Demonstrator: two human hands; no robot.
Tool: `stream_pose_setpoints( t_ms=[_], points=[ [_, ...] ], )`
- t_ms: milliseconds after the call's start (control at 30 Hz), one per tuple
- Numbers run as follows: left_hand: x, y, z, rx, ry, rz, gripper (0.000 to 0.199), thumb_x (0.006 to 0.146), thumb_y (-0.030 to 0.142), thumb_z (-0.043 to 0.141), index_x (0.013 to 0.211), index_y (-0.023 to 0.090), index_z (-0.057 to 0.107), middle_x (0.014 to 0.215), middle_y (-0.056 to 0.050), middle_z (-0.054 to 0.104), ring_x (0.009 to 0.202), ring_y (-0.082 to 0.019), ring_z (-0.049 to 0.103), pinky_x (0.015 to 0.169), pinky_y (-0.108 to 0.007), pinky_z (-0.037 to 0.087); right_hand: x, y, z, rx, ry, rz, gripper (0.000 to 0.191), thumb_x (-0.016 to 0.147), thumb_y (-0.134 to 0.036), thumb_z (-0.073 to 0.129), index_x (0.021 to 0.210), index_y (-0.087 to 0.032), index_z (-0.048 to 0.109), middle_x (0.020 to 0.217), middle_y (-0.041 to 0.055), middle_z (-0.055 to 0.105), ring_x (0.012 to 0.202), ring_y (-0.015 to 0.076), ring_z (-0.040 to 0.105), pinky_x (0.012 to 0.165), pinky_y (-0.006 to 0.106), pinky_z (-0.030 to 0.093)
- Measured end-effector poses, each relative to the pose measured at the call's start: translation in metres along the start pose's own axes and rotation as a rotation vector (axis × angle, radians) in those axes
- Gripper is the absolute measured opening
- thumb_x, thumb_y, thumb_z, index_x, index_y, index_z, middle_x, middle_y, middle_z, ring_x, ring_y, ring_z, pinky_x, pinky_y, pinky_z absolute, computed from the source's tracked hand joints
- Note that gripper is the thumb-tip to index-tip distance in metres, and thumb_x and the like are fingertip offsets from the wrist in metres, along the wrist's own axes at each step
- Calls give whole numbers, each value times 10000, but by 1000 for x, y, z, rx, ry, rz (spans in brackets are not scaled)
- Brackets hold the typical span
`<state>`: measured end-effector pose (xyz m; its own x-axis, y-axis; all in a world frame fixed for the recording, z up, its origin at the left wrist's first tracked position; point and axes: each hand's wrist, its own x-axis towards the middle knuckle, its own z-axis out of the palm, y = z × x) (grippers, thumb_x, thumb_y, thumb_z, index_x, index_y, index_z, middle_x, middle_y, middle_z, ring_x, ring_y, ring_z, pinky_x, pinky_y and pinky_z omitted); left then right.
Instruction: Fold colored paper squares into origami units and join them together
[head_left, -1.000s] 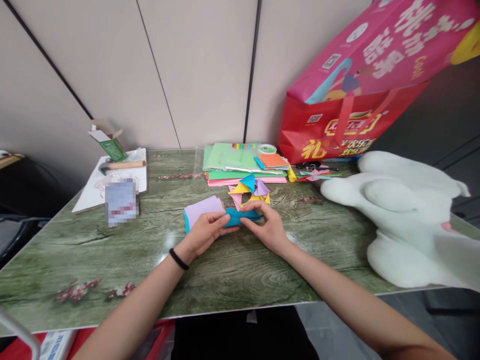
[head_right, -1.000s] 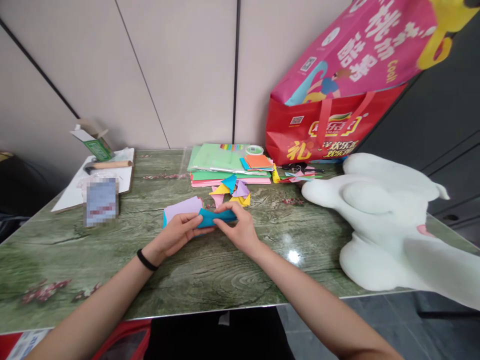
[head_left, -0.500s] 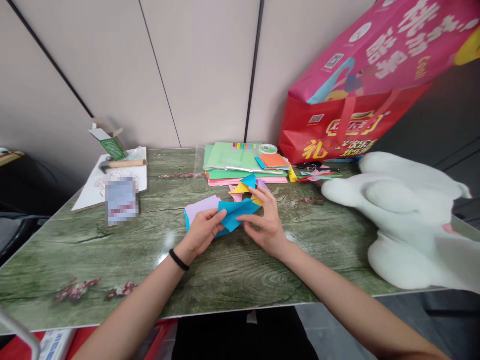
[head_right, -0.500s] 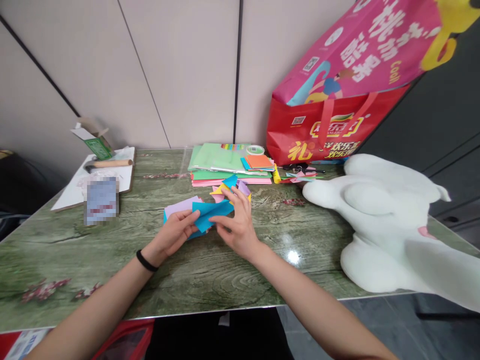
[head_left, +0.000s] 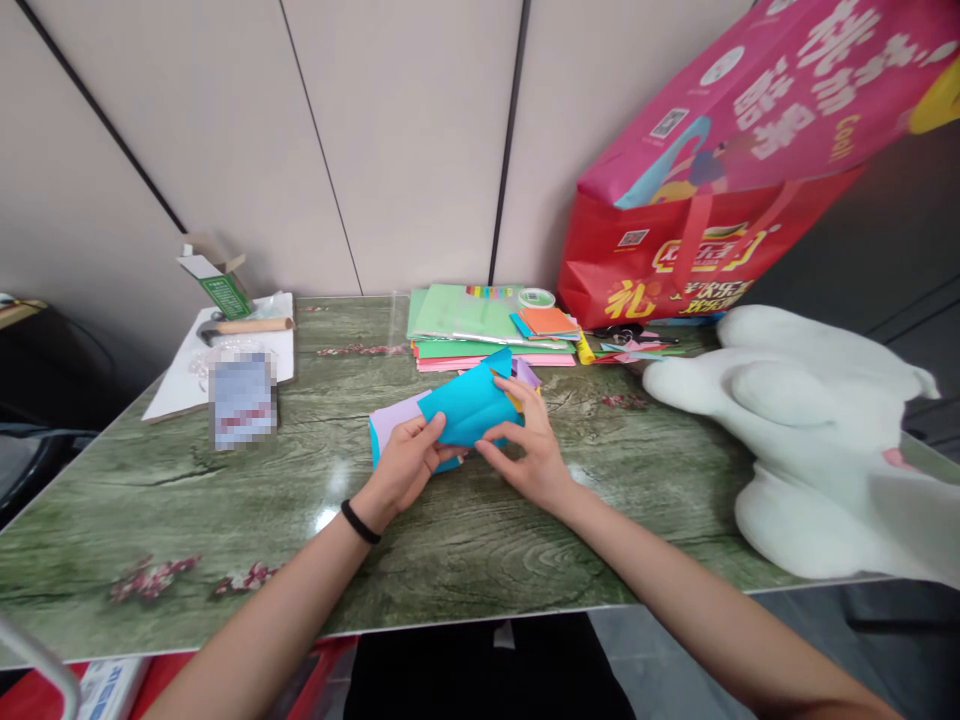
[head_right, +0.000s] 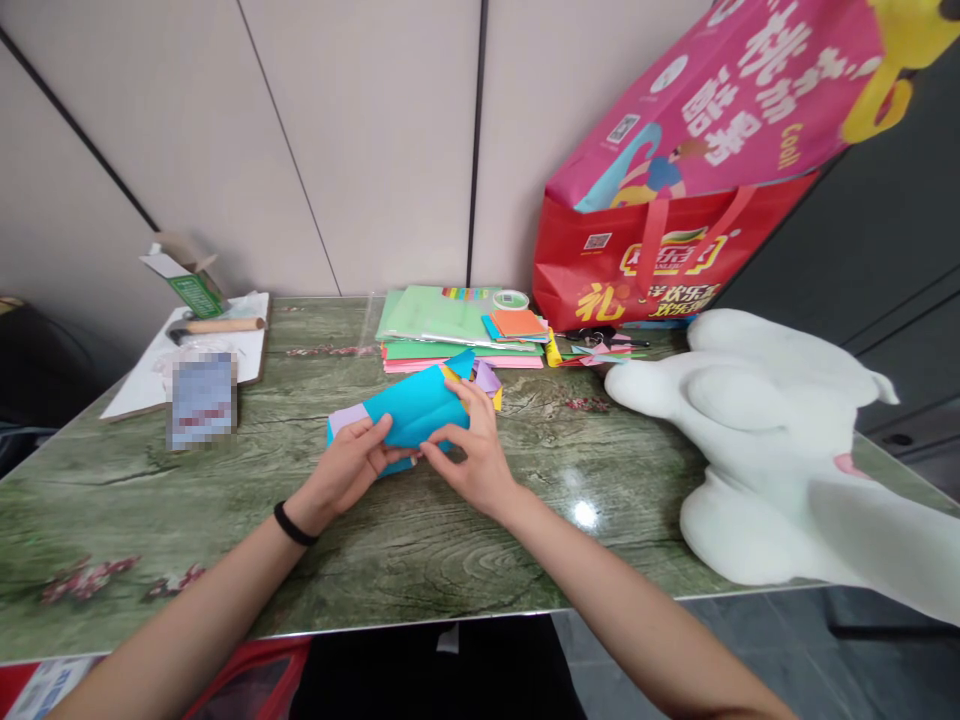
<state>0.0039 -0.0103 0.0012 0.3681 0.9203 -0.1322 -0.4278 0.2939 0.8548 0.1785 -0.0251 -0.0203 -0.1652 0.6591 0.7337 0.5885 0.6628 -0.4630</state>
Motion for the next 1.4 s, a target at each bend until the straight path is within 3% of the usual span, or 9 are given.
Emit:
stream_pose_setpoints(
  t_ms=[133, 267, 367, 500, 733, 967, 1167, 1400],
  points=[
    [-2, -1, 1, 10, -42, -3, 325, 708, 363, 710, 881, 91, 668, 890, -137, 726, 937, -269, 658, 862, -411, 498, 0, 3, 1, 105, 28, 157, 89, 772, -247, 623, 699, -199, 640, 1324, 86, 414, 1223, 275, 422, 990, 472, 372],
    [-3, -3, 0, 93, -58, 29, 361, 648, 315, 761, 934, 115, 667, 934, -108, 722, 915, -246, 662, 842, -373, 502, -1, 6, 4, 160, 2, 244, 102, 756, -255, 632, 671, -198, 631, 1059, 86, 537, 999, 230, 550, 855, 380, 457],
    [-3, -4, 0, 170, -11, 41, 408, 591, 237, 796, 960, 123, 662, 916, -83, 725, 844, -219, 673, 801, -341, 515, -2, 7, 5, 181, -26, 291, 121, 752, -271, 630, 654, -200, 622, 872, 54, 558, 844, 196, 566, 732, 324, 469],
    [-2, -5, -2, 161, 8, 61, 413, 606, 244, 781, 976, 110, 656, 919, -90, 720, 810, -207, 670, 786, -345, 521, -2, 4, 4, 251, -87, 356, 98, 723, -287, 662, 736, -197, 625, 779, 21, 592, 731, 168, 563, 608, 270, 440],
    [-2, -8, -4, 251, 39, 39, 337, 583, 203, 788, 884, 111, 665, 815, -64, 728, 721, -175, 661, 723, -306, 523, 1, 0, 0, 270, -57, 369, 176, 652, -374, 738, 696, -216, 672, 722, 13, 604, 707, 175, 566, 634, 289, 442],
    [-2, -6, -2, 176, 37, 35, 498, 569, 182, 799, 1032, 126, 626, 893, -81, 726, 763, -188, 672, 731, -311, 522, -1, -4, 0, 281, -52, 470, 238, 646, -415, 731, 691, -203, 635, 711, 4, 660, 666, 176, 592, 652, 294, 464],
    [-2, -5, -4, 143, 87, -54, 324, 551, 225, 814, 813, 86, 683, 799, -82, 728, 694, -179, 673, 735, -346, 553, -1, -4, 1, 278, -51, 496, 246, 638, -403, 739, 696, -200, 612, 719, -5, 656, 682, 173, 597, 659, 285, 462],
    [-4, -4, -2, 152, 82, -42, 308, 553, 225, 815, 807, 95, 698, 802, -75, 733, 686, -168, 672, 734, -332, 557, -1, -2, 1, 283, -52, 485, 247, 645, -420, 726, 686, -200, 620, 712, 1, 664, 678, 180, 604, 661, 294, 468]
  ],
)
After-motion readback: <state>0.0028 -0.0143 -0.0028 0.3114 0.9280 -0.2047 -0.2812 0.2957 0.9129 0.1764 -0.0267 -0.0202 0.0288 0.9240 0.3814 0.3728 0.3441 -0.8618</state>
